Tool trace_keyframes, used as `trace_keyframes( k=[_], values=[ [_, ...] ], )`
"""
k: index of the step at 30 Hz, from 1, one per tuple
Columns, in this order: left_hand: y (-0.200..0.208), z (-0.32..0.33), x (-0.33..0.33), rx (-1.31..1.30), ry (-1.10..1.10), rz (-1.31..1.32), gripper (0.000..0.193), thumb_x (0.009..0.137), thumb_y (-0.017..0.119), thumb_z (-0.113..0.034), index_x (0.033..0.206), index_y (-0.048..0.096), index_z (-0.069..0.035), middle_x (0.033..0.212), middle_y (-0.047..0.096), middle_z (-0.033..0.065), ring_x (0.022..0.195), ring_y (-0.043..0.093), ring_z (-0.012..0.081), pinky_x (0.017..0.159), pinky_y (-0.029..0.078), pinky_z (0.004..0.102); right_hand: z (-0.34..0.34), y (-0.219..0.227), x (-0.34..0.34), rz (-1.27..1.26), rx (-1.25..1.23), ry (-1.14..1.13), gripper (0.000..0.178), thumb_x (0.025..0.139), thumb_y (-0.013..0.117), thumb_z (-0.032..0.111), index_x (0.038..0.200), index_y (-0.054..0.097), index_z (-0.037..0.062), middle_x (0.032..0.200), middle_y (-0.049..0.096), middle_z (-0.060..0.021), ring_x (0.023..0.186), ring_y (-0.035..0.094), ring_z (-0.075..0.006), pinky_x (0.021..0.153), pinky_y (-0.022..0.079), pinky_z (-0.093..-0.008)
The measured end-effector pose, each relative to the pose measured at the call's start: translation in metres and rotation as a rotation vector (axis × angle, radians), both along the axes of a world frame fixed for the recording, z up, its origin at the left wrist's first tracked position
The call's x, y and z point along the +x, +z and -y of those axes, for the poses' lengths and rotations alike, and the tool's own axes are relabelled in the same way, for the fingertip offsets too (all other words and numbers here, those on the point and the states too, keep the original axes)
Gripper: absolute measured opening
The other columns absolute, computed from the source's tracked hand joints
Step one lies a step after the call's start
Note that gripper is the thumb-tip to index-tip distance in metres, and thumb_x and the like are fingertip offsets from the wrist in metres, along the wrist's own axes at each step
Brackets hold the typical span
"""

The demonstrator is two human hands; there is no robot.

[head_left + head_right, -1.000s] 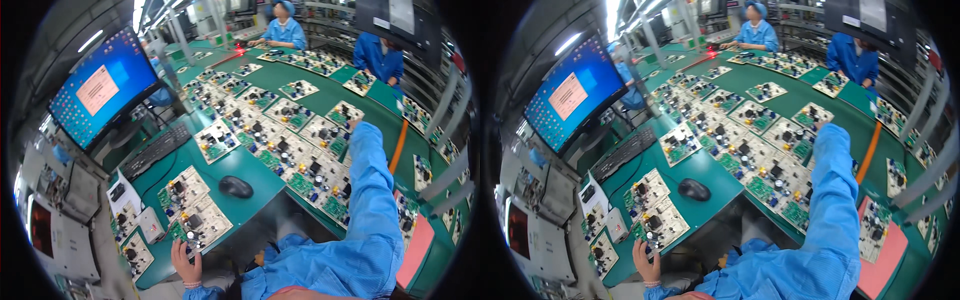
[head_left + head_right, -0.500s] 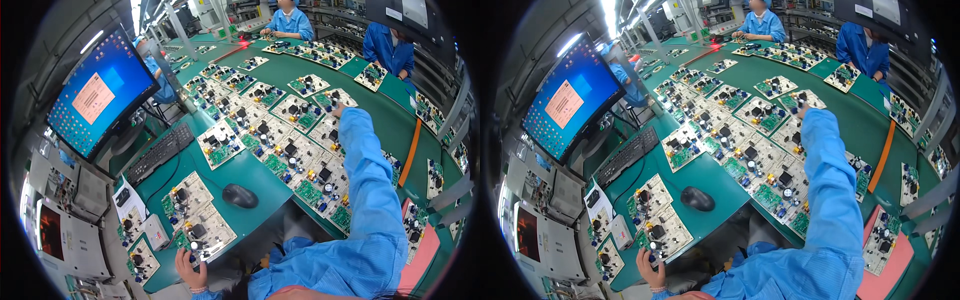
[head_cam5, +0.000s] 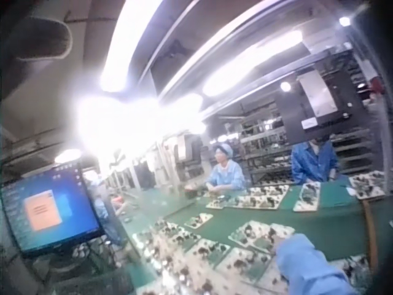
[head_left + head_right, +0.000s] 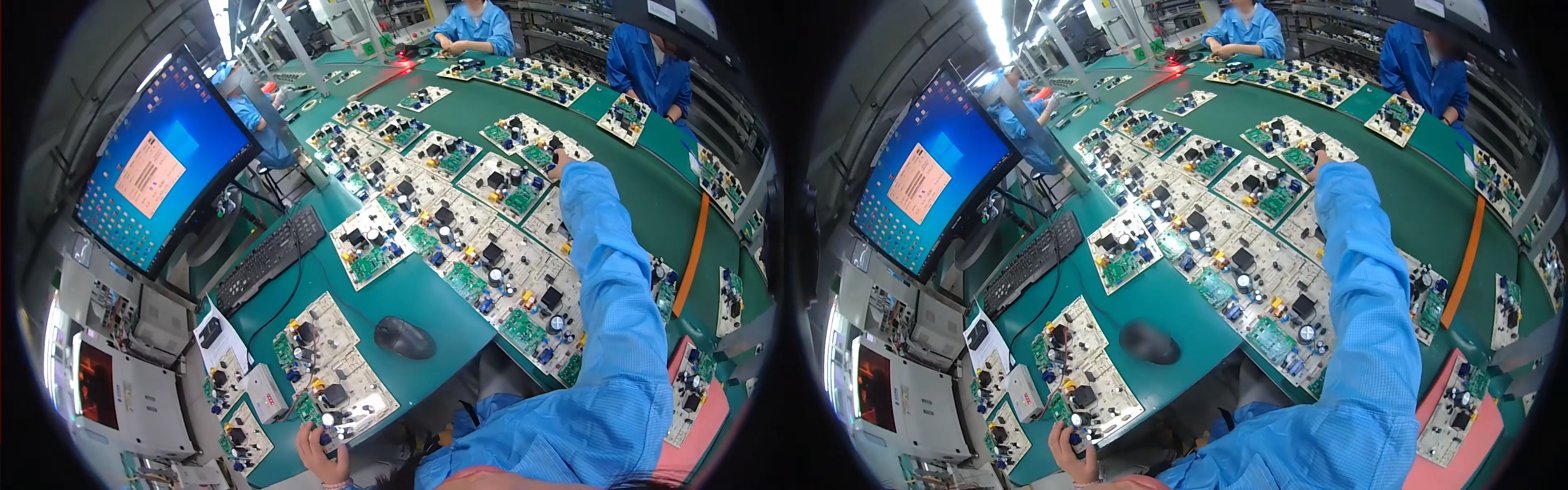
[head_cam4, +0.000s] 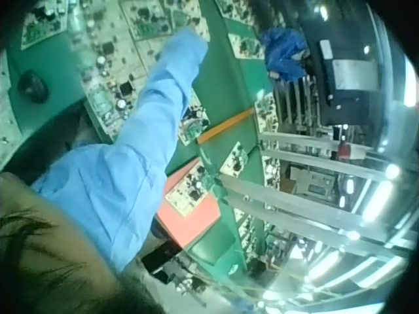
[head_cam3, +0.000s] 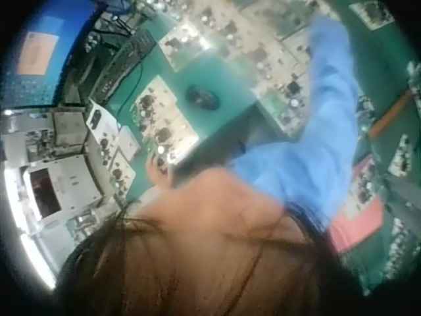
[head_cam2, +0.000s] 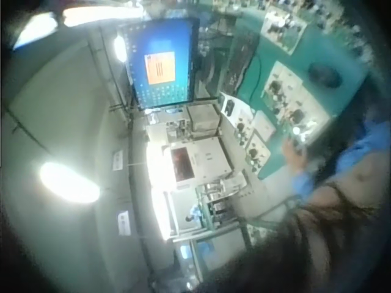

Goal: The person tests circuit boards by attaching testing wires to each board on a workbench, operating the computer using a mouse, and swapping tested boards with new ones from the table.

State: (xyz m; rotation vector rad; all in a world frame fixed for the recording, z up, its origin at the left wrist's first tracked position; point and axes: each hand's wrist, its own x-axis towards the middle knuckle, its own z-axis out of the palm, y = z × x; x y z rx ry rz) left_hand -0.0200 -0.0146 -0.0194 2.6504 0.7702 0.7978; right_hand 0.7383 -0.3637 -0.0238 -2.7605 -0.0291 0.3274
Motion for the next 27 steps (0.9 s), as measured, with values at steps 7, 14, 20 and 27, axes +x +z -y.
trace_keyframes(
  k=[7,14,20,27],
  values=[
    [-0.006,-0.004,-0.01,-0.011,0.013,0.01,0.05,0.072,0.072,-0.009,0.119,0.057,-0.006,0.132,0.048,0.0139,0.088,0.058,0.0216,0.067,0.053,0.0306,-0.069,-0.015,0.039,0.055,0.081,0.146,0.105,0.067,0.075,0.034,0.152,0.016,0.0199,0.128,0.056,-0.0245,0.108,0.061,-0.0394,0.09,0.049,-0.044],
    [-0.005,0.001,-0.007,-0.064,0.086,-0.024,0.045,0.076,0.072,-0.015,0.118,0.058,-0.006,0.125,0.054,0.0145,0.089,0.06,0.0246,0.07,0.052,0.0331,-0.118,-0.014,0.095,0.163,0.12,0.255,0.101,0.07,0.078,0.033,0.151,0.02,0.0129,0.133,0.053,-0.0256,0.119,0.055,-0.0397,0.099,0.045,-0.0416],
    [0.009,0.001,0.006,0.002,0.07,-0.003,0.052,0.063,0.07,-0.031,0.107,0.061,-0.005,0.123,0.057,0.0188,0.111,0.055,0.0374,0.094,0.044,0.0442,-0.152,0.052,0.075,0.152,0.141,0.642,0.057,0.075,0.073,0.034,0.121,0.059,0.003,0.113,0.064,-0.0177,0.101,0.063,-0.0284,0.088,0.05,-0.0384],
    [0.018,0.01,-0.001,0.07,0.098,0.016,0.051,0.065,0.076,-0.032,0.109,0.063,-0.009,0.126,0.058,0.0146,0.11,0.056,0.0358,0.093,0.043,0.0438,-0.249,0.143,-0.17,0.124,0.516,1.133,0.023,0.086,0.066,0.013,0.107,0.064,0.0029,0.096,0.068,-0.0091,0.089,0.064,-0.0174,0.081,0.052,-0.0315]
  ],
)
